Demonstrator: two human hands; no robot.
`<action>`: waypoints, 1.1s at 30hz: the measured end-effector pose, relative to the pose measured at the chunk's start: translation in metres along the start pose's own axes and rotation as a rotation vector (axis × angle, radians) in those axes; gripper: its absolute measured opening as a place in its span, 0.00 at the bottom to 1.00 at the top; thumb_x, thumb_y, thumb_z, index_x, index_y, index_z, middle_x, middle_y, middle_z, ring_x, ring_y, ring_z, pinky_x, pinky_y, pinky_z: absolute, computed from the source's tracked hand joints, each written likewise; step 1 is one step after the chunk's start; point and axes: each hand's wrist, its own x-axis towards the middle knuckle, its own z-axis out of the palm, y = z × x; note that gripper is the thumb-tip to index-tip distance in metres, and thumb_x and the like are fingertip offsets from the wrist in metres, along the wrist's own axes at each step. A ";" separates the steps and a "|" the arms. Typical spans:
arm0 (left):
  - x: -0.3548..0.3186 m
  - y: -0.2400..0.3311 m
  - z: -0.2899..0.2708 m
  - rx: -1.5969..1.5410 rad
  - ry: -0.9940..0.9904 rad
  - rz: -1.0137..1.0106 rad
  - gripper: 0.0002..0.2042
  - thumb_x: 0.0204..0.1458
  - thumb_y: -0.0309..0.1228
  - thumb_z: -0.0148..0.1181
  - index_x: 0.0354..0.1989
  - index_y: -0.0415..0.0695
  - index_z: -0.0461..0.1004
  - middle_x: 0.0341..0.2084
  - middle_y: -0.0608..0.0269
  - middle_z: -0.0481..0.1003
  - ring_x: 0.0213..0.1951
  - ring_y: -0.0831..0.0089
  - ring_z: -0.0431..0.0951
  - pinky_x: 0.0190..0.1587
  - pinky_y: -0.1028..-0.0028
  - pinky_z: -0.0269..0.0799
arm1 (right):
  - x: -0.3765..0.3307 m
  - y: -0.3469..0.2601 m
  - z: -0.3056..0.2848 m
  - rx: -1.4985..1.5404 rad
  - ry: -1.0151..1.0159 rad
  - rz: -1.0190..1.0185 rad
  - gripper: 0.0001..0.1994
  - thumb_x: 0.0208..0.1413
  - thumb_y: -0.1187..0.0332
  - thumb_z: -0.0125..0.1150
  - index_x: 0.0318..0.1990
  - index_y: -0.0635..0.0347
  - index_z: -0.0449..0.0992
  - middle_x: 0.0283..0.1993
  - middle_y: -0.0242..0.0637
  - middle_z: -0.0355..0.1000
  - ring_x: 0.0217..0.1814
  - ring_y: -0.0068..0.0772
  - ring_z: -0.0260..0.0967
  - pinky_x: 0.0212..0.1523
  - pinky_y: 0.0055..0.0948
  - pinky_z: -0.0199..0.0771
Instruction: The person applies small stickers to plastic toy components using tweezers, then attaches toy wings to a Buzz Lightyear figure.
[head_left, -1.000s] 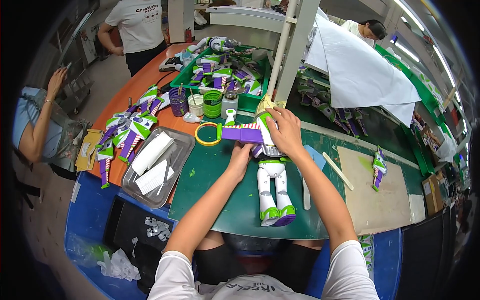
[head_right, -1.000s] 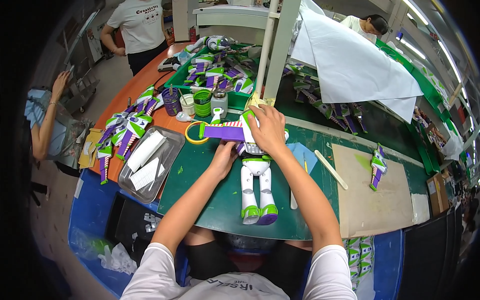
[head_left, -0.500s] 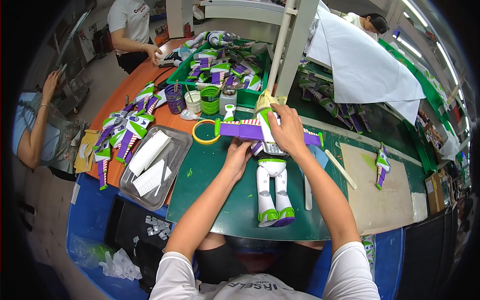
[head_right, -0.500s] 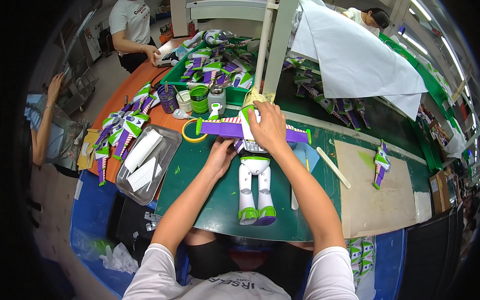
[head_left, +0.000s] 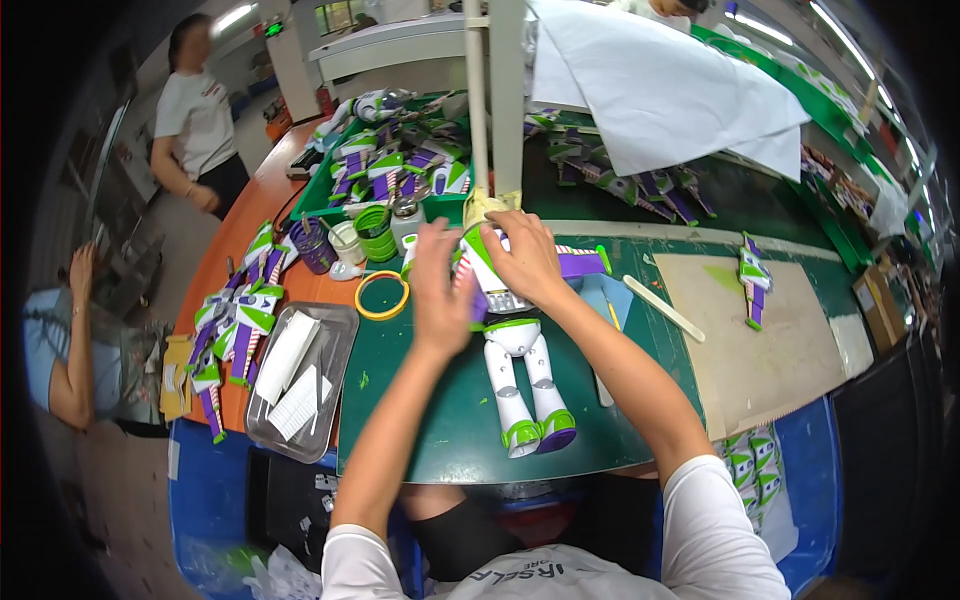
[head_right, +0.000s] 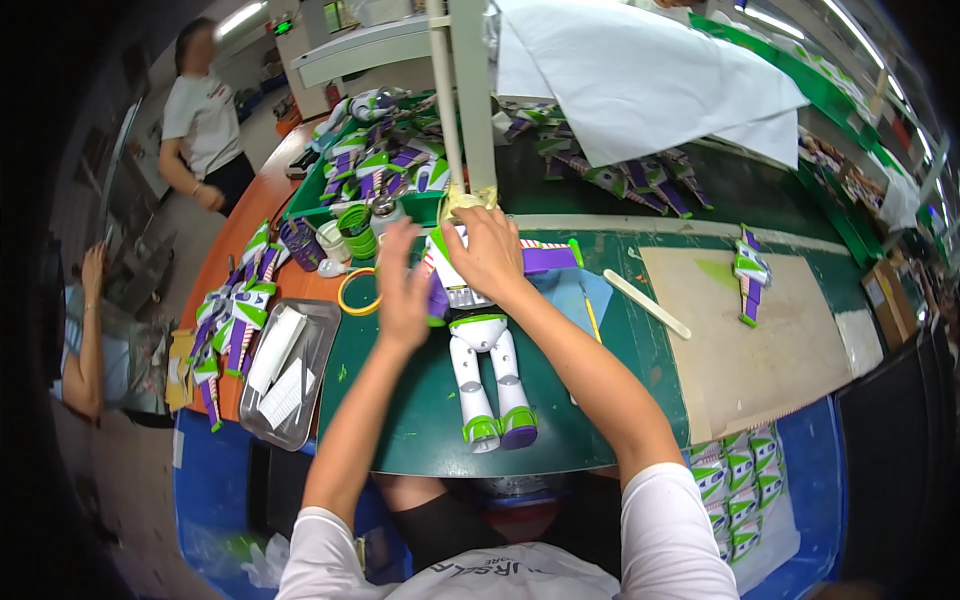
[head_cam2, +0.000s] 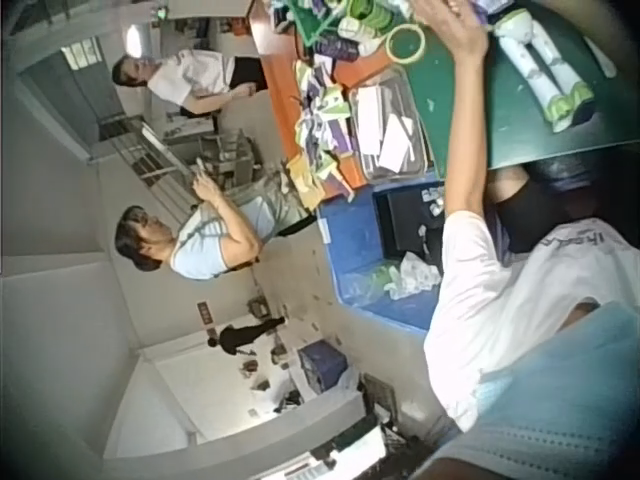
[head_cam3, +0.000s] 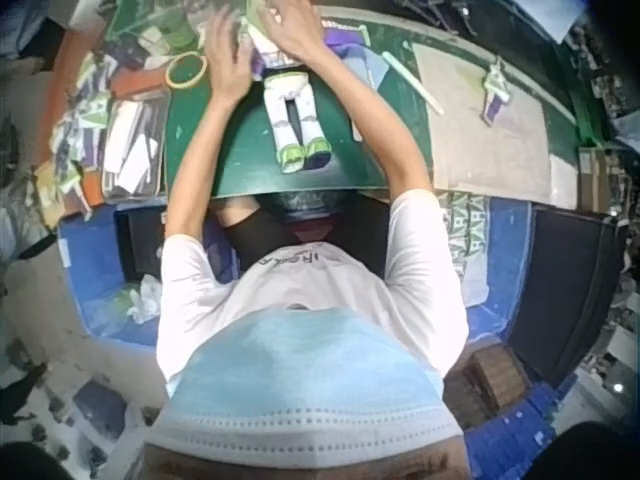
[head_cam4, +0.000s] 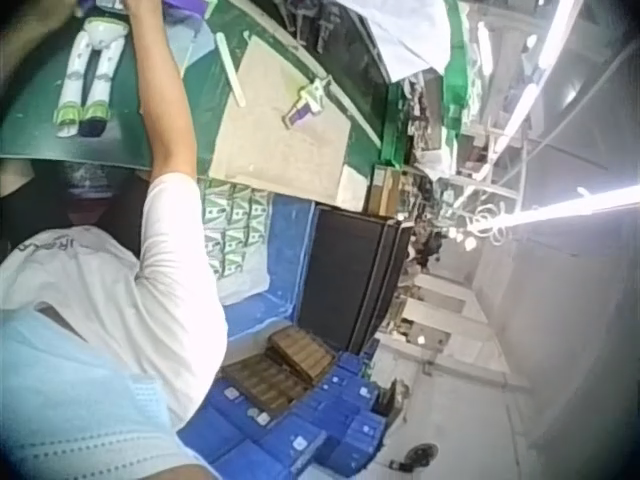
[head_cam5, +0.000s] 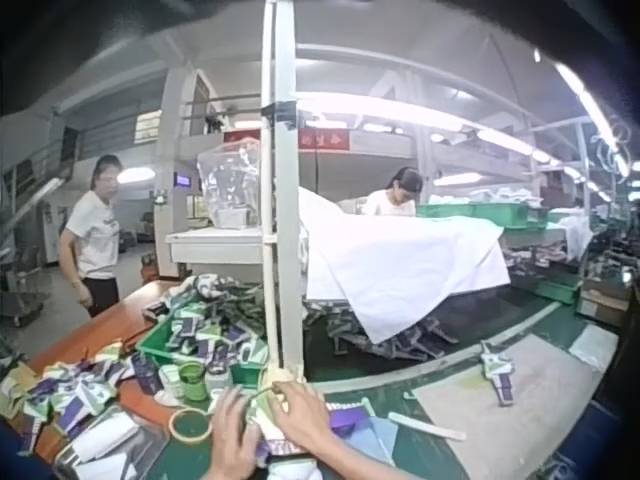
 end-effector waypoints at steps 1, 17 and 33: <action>-0.005 0.020 0.017 0.020 -0.003 0.043 0.19 0.52 0.34 0.41 0.51 0.38 0.60 0.54 0.50 0.58 0.59 0.55 0.52 0.59 0.64 0.44 | 0.000 0.003 0.002 0.082 0.022 0.053 0.16 0.51 0.62 0.47 0.41 0.64 0.71 0.41 0.44 0.68 0.46 0.45 0.61 0.48 0.36 0.59; -0.022 0.028 0.036 0.127 0.230 -0.242 0.23 0.51 0.34 0.46 0.52 0.32 0.54 0.56 0.41 0.47 0.59 0.48 0.44 0.60 0.57 0.36 | -0.055 0.013 0.010 0.542 0.377 0.170 0.20 0.56 0.61 0.43 0.52 0.65 0.59 0.53 0.48 0.58 0.58 0.44 0.53 0.59 0.34 0.45; -0.039 0.052 0.007 0.016 0.095 -0.461 0.36 0.39 0.39 0.65 0.54 0.36 0.55 0.49 0.46 0.56 0.52 0.55 0.55 0.56 0.63 0.47 | -0.078 -0.019 -0.015 0.660 0.334 0.138 0.24 0.53 0.61 0.46 0.54 0.64 0.55 0.55 0.48 0.55 0.59 0.46 0.49 0.57 0.36 0.46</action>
